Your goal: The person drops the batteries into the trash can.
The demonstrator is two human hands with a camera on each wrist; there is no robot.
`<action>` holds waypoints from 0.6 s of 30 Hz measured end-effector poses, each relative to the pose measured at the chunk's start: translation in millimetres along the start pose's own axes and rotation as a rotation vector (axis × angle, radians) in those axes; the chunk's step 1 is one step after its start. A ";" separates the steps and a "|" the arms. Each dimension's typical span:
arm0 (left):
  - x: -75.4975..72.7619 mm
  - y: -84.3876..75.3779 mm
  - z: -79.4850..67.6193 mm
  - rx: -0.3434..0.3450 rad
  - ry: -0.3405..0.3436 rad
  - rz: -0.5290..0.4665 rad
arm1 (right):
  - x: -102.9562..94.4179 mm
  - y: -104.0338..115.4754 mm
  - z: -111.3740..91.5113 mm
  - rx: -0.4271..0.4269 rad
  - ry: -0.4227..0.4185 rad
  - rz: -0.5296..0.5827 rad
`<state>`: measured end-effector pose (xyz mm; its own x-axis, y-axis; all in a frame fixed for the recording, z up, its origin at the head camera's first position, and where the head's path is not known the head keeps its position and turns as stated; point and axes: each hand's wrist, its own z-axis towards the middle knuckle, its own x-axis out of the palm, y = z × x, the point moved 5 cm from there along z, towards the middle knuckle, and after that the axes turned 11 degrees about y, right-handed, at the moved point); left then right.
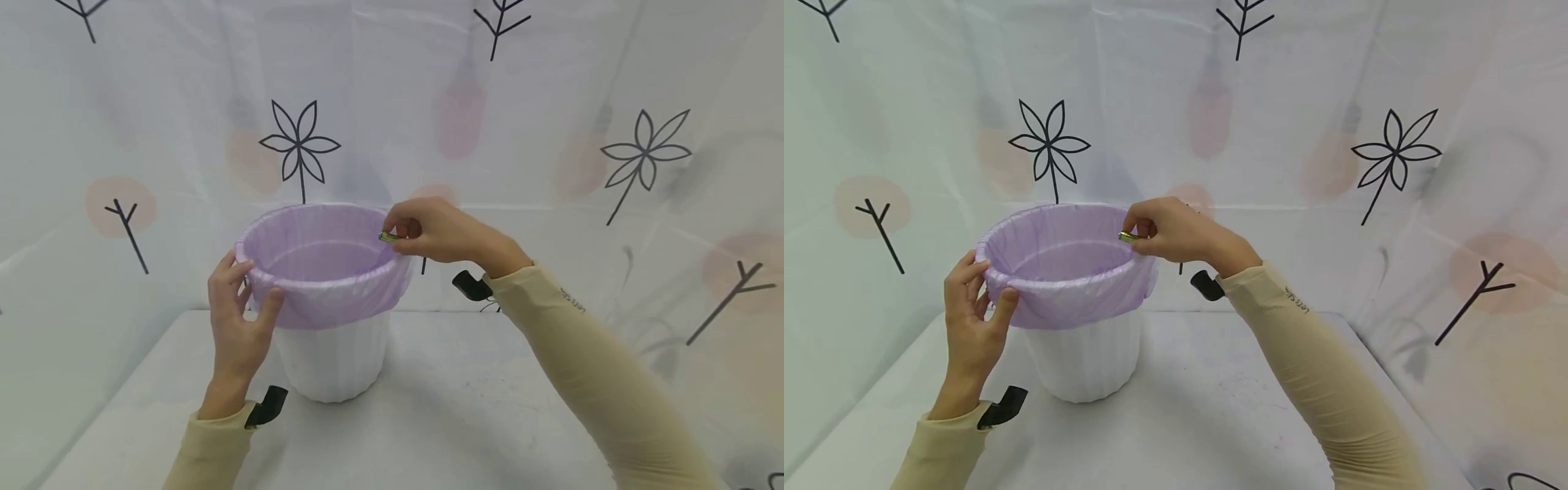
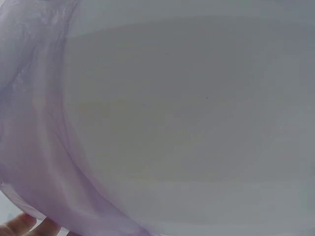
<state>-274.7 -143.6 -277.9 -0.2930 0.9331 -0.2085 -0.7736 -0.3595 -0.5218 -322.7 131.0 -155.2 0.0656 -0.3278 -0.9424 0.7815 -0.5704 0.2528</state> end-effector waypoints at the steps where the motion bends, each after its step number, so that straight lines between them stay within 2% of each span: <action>1: 0.0 2.8 -0.4 0.004 -0.001 -0.004 | 2.0 0.4 3.9 0.009 0.008 -0.002; 9: 0.1 0.1 -1.3 -0.005 0.004 -0.024 | 17.9 0.2 32.6 0.036 0.078 0.045; 12: 0.4 4.9 -1.6 -0.004 0.006 -0.023 | 21.0 0.2 42.0 0.056 0.101 0.037; 18: 0.6 0.2 0.2 0.004 0.005 -0.035 | 29.8 -3.6 58.8 0.088 0.131 0.028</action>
<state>-275.1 -143.1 -277.9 -0.2631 0.9450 -0.1945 -0.7855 -0.3269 -0.5255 -359.9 78.9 -171.3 0.1714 -0.2471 -0.9537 0.7215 -0.6277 0.2923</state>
